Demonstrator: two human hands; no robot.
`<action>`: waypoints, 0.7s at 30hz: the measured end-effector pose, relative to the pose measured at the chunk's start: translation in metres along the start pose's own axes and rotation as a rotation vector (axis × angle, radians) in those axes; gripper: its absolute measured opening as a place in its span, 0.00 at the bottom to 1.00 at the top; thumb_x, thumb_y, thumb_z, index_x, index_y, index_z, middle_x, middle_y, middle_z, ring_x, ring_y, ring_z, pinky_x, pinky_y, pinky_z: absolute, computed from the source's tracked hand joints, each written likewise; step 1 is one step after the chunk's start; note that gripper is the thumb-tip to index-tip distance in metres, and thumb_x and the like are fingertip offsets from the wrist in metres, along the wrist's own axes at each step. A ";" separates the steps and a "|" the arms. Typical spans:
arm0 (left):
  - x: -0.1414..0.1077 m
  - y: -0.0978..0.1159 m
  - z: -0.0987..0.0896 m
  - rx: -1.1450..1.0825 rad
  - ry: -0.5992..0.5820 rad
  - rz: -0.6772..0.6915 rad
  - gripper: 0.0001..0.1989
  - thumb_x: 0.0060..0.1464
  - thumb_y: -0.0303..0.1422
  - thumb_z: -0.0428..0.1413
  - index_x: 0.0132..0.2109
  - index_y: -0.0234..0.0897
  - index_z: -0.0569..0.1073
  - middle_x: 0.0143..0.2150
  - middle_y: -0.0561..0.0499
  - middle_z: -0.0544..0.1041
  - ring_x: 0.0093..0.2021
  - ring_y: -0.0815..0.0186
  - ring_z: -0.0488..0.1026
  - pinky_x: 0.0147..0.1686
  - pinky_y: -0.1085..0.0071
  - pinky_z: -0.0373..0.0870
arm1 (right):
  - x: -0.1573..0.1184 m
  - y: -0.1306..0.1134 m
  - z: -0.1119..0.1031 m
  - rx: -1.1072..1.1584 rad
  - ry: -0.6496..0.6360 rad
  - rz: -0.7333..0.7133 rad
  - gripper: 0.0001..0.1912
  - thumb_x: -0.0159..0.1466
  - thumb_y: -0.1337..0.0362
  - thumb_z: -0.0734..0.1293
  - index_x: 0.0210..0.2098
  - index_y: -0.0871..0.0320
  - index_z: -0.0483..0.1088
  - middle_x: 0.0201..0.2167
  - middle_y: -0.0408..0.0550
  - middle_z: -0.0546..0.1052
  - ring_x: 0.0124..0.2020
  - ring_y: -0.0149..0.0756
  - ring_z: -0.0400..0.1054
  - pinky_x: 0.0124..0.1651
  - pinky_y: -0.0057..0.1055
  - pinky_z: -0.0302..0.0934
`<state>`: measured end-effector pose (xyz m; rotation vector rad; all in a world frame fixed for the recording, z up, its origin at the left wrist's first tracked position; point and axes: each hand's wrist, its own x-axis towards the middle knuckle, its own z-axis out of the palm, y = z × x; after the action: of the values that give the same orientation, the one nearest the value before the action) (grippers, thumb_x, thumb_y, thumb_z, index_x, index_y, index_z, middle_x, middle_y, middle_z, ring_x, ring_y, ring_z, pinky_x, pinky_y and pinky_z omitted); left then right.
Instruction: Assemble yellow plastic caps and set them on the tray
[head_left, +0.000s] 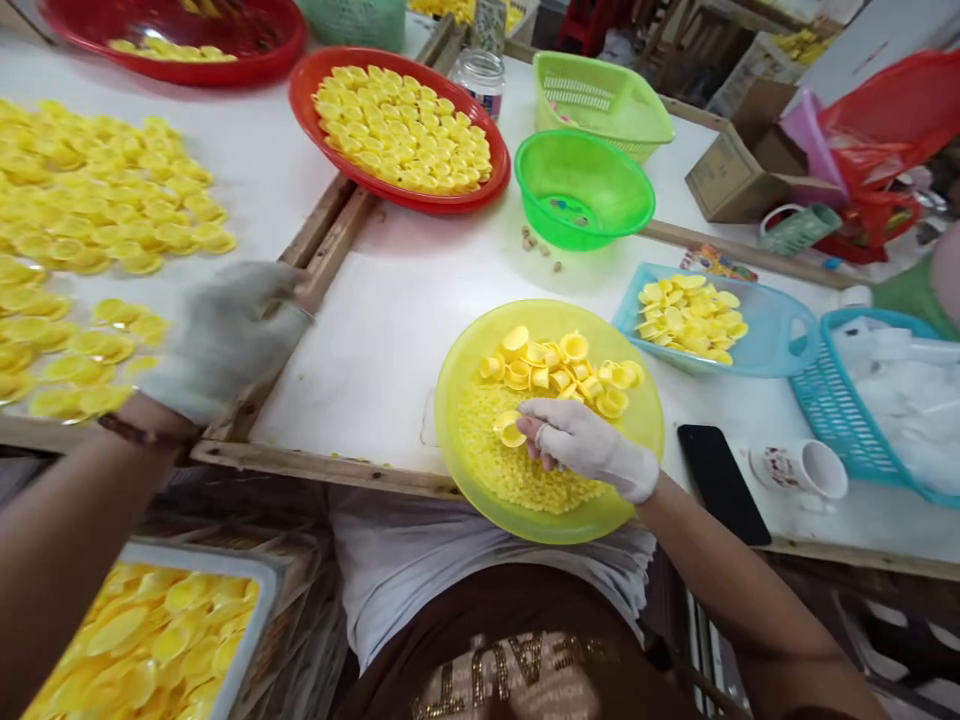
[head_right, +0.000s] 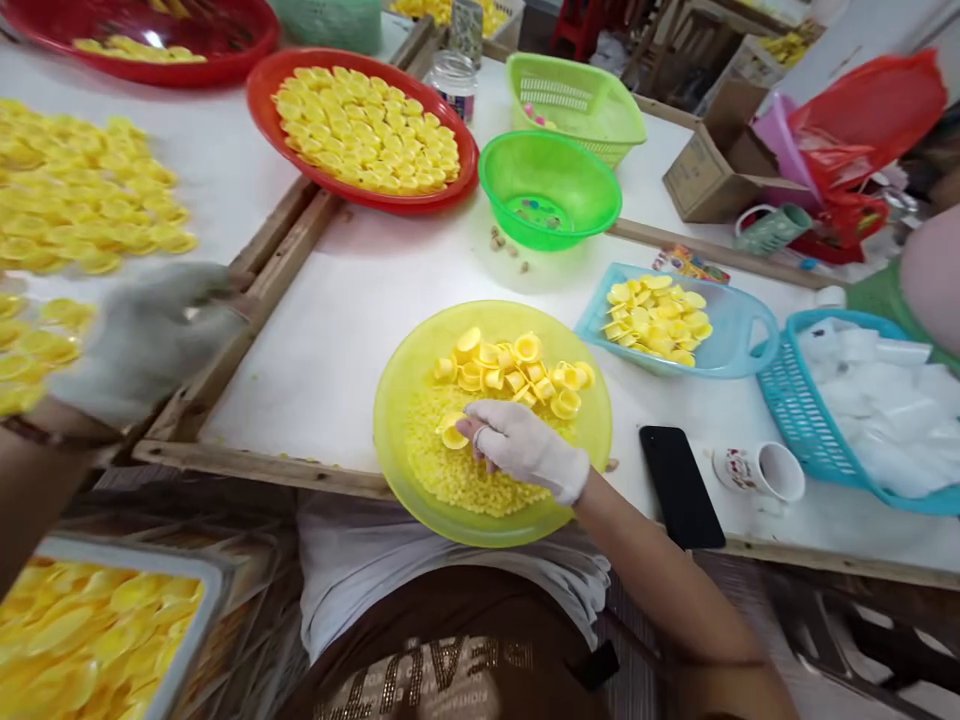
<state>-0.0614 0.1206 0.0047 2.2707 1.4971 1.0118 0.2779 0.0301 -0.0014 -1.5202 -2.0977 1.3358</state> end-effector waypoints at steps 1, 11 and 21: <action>-0.003 0.009 0.010 -0.009 -0.016 0.045 0.14 0.64 0.40 0.56 0.49 0.36 0.76 0.48 0.48 0.78 0.47 0.61 0.75 0.53 0.60 0.74 | 0.001 0.002 0.000 -0.046 0.035 0.018 0.15 0.72 0.56 0.57 0.40 0.56 0.71 0.27 0.43 0.74 0.27 0.32 0.70 0.33 0.31 0.63; -0.024 0.131 0.085 0.276 -0.538 0.397 0.15 0.56 0.37 0.62 0.48 0.36 0.75 0.47 0.44 0.77 0.45 0.51 0.73 0.45 0.54 0.69 | -0.035 0.004 -0.001 -0.644 -0.098 0.152 0.23 0.63 0.55 0.68 0.54 0.60 0.66 0.48 0.58 0.72 0.39 0.45 0.71 0.42 0.43 0.66; -0.033 0.123 0.100 0.163 -0.501 0.309 0.12 0.54 0.32 0.60 0.46 0.36 0.72 0.42 0.47 0.79 0.42 0.55 0.75 0.45 0.58 0.68 | -0.028 0.014 -0.003 -0.284 0.016 -0.178 0.10 0.63 0.75 0.62 0.41 0.58 0.69 0.39 0.48 0.76 0.41 0.39 0.71 0.49 0.37 0.65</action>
<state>0.0850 0.0535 -0.0160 2.6620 1.0731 0.3366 0.3010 0.0089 -0.0023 -1.3937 -2.4294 0.9957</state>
